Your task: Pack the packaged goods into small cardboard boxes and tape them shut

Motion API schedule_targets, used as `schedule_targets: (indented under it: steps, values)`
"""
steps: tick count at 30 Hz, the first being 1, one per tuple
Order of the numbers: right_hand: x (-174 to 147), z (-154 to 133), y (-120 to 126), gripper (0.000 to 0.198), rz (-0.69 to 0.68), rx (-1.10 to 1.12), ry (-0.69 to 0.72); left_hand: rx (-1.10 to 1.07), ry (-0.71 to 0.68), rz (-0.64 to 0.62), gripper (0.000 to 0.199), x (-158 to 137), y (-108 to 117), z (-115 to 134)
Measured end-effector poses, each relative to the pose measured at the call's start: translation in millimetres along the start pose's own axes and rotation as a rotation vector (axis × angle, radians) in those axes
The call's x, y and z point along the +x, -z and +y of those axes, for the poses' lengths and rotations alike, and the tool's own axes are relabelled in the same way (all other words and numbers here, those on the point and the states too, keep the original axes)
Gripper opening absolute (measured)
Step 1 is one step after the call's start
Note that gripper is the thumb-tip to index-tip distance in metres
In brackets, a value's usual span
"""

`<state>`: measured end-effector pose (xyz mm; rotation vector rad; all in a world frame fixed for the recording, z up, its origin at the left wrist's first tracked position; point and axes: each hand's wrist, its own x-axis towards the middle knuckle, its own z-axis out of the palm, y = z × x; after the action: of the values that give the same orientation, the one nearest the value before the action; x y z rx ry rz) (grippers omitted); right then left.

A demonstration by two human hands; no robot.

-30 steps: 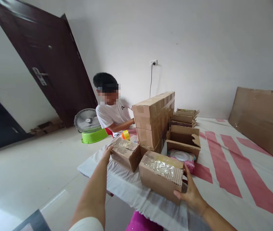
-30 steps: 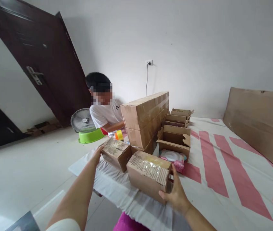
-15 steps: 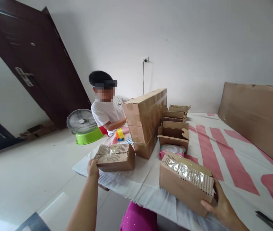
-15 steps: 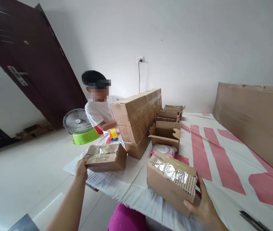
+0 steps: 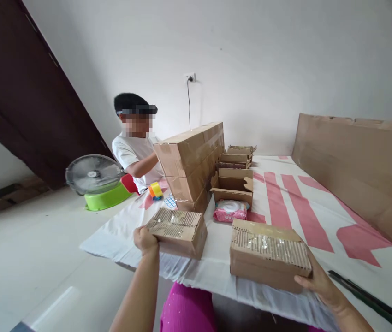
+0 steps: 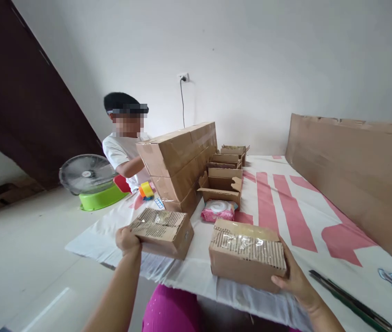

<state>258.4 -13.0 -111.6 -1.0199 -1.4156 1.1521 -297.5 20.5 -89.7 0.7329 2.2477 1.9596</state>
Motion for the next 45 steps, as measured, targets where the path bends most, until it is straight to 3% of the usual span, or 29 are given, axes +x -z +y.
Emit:
schedule_targets:
  steps: [5, 10, 12, 16, 18, 21, 26, 33, 37, 39, 42, 45]
  values:
    - [-5, 4, 26, 0.074, -0.002, 0.058, -0.061, -0.032, -0.089, -0.035, 0.033, -57, -43, 11]
    - [-17, 15, 24, 0.063, 0.026, 0.059, -0.158, -0.067, -0.259, -0.083, 0.044, -131, -35, 18]
    - [-23, 25, 23, 0.059, 0.088, 0.067, -0.206, -0.096, -0.346, -0.198, 0.039, -169, -27, 19]
    - [-32, 48, 30, 0.048, 0.169, 0.034, -0.288, -0.169, -0.491, -0.619, 0.02, -238, -19, 26]
    - [-33, 55, 34, 0.044, 0.181, -0.005, -0.311, -0.23, -0.504, -0.831, 0.025, -257, -20, 32]
    - [-33, 58, 35, 0.041, 0.201, -0.034, -0.322, -0.264, -0.49, -0.882, 0.036, -266, -26, 41]
    - [-32, 56, 32, 0.038, 0.222, 0.029, -0.327, -0.244, -0.507, -0.819, 0.019, -264, -38, 52]
    - [-32, 54, 30, 0.036, 0.167, 0.049, -0.272, -0.228, -0.406, -0.755, 0.014, -265, -55, 49]
    - [-35, 55, 28, 0.041, 0.167, 0.019, -0.234, -0.244, -0.307, -0.711, 0.011, -267, -55, 38]
    - [-40, 55, 26, 0.046, 0.234, -0.04, -0.196, -0.248, -0.271, -0.69, 0.013, -269, -49, 33]
    - [-51, 55, 20, 0.065, 0.369, -0.142, -0.127, -0.224, -0.27, -0.693, 0.009, -271, -38, 29]
    - [-59, 55, 15, 0.072, 0.374, -0.167, -0.122, -0.187, -0.309, -0.75, 0.014, -270, -38, 31]
